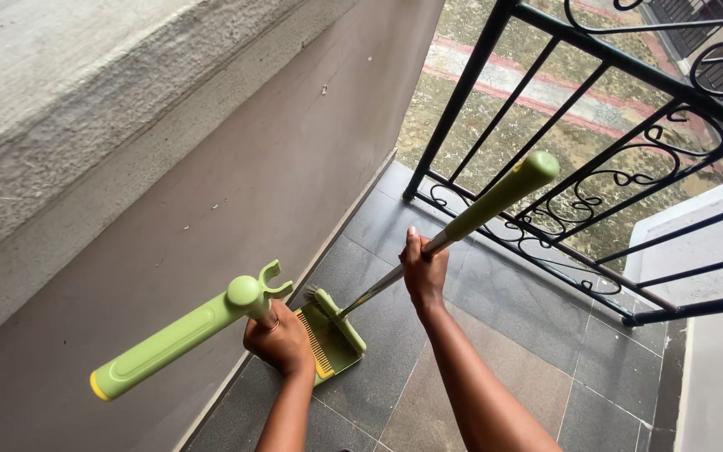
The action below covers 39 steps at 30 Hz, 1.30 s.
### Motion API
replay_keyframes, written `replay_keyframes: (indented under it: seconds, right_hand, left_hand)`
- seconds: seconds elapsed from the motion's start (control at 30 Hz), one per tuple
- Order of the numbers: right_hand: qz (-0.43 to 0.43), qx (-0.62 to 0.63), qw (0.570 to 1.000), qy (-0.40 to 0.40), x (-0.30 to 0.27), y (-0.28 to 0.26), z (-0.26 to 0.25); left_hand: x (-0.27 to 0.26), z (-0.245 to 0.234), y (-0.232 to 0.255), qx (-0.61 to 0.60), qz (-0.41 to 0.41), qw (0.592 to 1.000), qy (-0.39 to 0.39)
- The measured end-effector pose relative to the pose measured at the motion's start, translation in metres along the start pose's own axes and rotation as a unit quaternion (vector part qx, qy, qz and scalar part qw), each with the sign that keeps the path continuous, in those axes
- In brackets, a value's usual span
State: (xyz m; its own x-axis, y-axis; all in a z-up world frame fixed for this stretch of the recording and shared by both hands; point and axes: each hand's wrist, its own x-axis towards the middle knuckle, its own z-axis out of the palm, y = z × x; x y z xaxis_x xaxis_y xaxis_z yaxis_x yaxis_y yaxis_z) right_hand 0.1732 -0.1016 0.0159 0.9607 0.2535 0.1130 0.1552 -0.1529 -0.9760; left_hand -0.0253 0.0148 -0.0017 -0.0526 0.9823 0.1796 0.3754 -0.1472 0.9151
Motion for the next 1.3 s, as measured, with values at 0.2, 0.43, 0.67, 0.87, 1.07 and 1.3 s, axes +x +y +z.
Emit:
replay_keyframes:
  seconds: [0.2, 0.43, 0.67, 0.87, 1.07, 1.3]
  right_hand:
    - [-0.123, -0.004, 0.991, -0.053, 0.008, -0.062, 0.034]
    - [-0.163, -0.062, 0.981, -0.085, -0.003, -0.017, 0.085]
    - [-0.041, -0.104, 0.978, -0.176, -0.016, 0.038, 0.1]
    - [0.028, -0.025, 0.991, -0.13, -0.02, 0.059, 0.12]
    - [0.032, 0.013, 0.992, -0.122, -0.035, 0.019, 0.122]
    - [-0.072, 0.04, 0.996, -0.028, -0.015, -0.025, 0.115]
  left_hand:
    - [0.016, -0.052, 0.025, -0.014, -0.04, 0.999, 0.004]
    - [0.02, -0.071, 0.01, -0.046, -0.108, 0.99, 0.083]
    - [0.016, -0.058, -0.029, -0.008, -0.096, 0.991, 0.088]
    - [0.021, -0.055, -0.021, -0.002, -0.095, 0.992, 0.078]
    - [0.023, -0.05, -0.018, -0.01, -0.128, 0.991, 0.046]
    - [0.036, -0.048, -0.036, -0.063, -0.074, 0.991, 0.096]
